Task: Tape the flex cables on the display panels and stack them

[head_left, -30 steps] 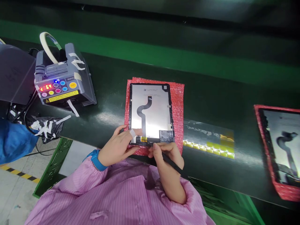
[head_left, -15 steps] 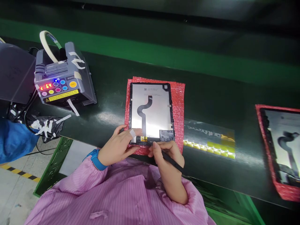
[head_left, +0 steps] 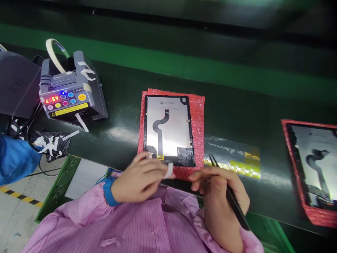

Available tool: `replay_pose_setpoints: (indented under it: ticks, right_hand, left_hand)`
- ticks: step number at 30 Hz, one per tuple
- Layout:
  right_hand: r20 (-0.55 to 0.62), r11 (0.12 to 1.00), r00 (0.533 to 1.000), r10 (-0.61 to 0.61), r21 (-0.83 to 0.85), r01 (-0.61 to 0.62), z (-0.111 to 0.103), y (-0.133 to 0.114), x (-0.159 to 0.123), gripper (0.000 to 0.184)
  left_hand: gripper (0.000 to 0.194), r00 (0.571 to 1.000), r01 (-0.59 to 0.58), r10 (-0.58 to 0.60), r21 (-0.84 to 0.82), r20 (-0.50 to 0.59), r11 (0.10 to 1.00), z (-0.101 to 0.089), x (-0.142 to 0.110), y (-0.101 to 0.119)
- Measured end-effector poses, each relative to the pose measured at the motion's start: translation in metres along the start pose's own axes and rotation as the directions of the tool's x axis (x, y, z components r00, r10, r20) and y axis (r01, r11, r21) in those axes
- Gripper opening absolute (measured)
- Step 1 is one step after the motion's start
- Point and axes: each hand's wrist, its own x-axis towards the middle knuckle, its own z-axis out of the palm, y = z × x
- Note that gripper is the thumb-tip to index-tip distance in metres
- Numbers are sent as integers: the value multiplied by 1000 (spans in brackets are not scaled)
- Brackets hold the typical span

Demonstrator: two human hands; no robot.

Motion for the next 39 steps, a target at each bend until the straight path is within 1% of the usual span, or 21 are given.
replay_pose_setpoints:
  ticks: [2,4,5,7,9,10,11,12,14,17,19,21,23,25,27,31,34,36,37,38,39]
  right_hand:
    - [256,998,966,43,-45,-33,-8,-16,5,27]
    - [456,989,878,143,-101,-109,-10,-30,14,38]
    - [504,983,844,184,-118,-143,-10,-34,20,44]
    - [534,977,818,213,-121,-175,-4,-39,35,53]
    - [525,978,826,206,-128,-163,6,-37,55,56]
    - [518,981,833,194,-129,-148,12,-35,66,56]
    - [518,983,836,179,-122,-135,18,-31,77,56]
    - [529,986,833,163,-112,-122,25,-26,88,57]
    - [577,991,806,134,-102,-92,39,-15,108,59]
    - [623,992,776,96,-124,-23,58,1,128,61]
    - [634,991,769,79,-137,11,67,8,134,63]
    - [635,991,768,78,-137,13,72,13,137,63]
    - [622,989,779,86,-146,7,75,18,137,62]
    - [600,986,795,92,-168,13,76,23,136,60]
    - [576,982,813,87,-189,29,77,27,134,60]
    - [472,972,881,32,-220,83,85,32,134,57]
    - [381,960,924,-31,-248,134,96,31,144,53]
    - [315,951,947,-57,-273,148,100,27,155,49]
    - [277,947,959,-61,-288,144,98,26,159,46]
    - [241,945,969,-57,-300,130,94,24,163,42]
    - [209,945,977,-50,-308,114,87,23,164,40]
  left_hand:
    - [28,1000,16,-11,-248,20,969,9,-1,11]
    - [21,993,106,-78,-403,85,909,19,-3,16]
    - [20,985,166,-120,-472,127,866,23,-4,17]
    - [27,966,255,-152,-655,211,711,27,-4,14]
    - [41,946,317,-110,-807,304,499,27,-4,10]
    - [46,937,343,-87,-838,340,425,25,-4,9]
    - [49,925,371,-80,-840,371,396,22,-3,8]
    - [48,915,395,-93,-821,394,412,17,-2,7]
    - [42,911,402,-154,-744,382,534,7,1,7]
    - [33,949,312,-243,-487,202,816,-10,9,6]
    - [32,965,262,-258,-154,48,953,-18,16,1]
    - [32,964,267,-263,214,-49,939,-21,23,-6]
    - [31,953,297,-288,475,-94,828,-21,28,-15]
    - [31,944,314,-306,610,-121,727,-19,30,-23]
    - [32,946,307,-296,667,-134,679,-16,31,-27]
    - [32,950,300,-274,685,-150,664,-13,30,-29]
    - [31,945,323,-289,581,-154,747,-14,28,-31]
    - [25,933,355,-302,360,-195,863,-18,22,-34]
    - [22,912,379,-332,184,-243,907,-22,16,-36]
    - [21,871,398,-388,-31,-301,917,-26,10,-39]
    - [25,809,397,-472,-266,-350,878,-32,2,-41]
